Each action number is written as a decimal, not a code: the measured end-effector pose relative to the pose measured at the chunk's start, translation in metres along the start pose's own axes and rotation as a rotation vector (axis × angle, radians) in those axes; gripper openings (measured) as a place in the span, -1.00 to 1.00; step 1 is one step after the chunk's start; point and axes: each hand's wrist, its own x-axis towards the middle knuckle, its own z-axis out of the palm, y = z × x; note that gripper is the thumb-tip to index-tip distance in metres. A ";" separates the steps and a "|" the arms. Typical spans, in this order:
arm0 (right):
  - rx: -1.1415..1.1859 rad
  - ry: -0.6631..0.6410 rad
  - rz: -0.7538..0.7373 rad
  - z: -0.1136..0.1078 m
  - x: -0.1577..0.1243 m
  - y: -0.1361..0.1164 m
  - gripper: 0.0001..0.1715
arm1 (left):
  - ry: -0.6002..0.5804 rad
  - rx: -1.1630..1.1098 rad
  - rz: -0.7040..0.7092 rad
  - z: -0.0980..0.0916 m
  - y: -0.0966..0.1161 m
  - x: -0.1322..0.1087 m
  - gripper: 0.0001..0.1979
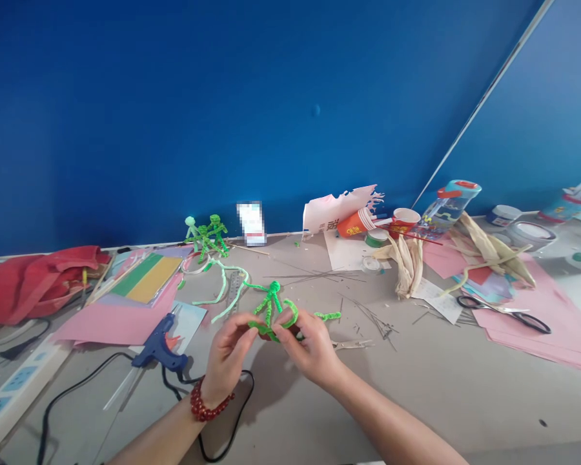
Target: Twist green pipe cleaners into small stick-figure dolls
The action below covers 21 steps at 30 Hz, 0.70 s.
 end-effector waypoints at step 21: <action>-0.182 0.005 -0.351 -0.004 0.000 0.006 -0.88 | -0.111 0.011 -0.238 0.000 -0.001 0.006 -0.62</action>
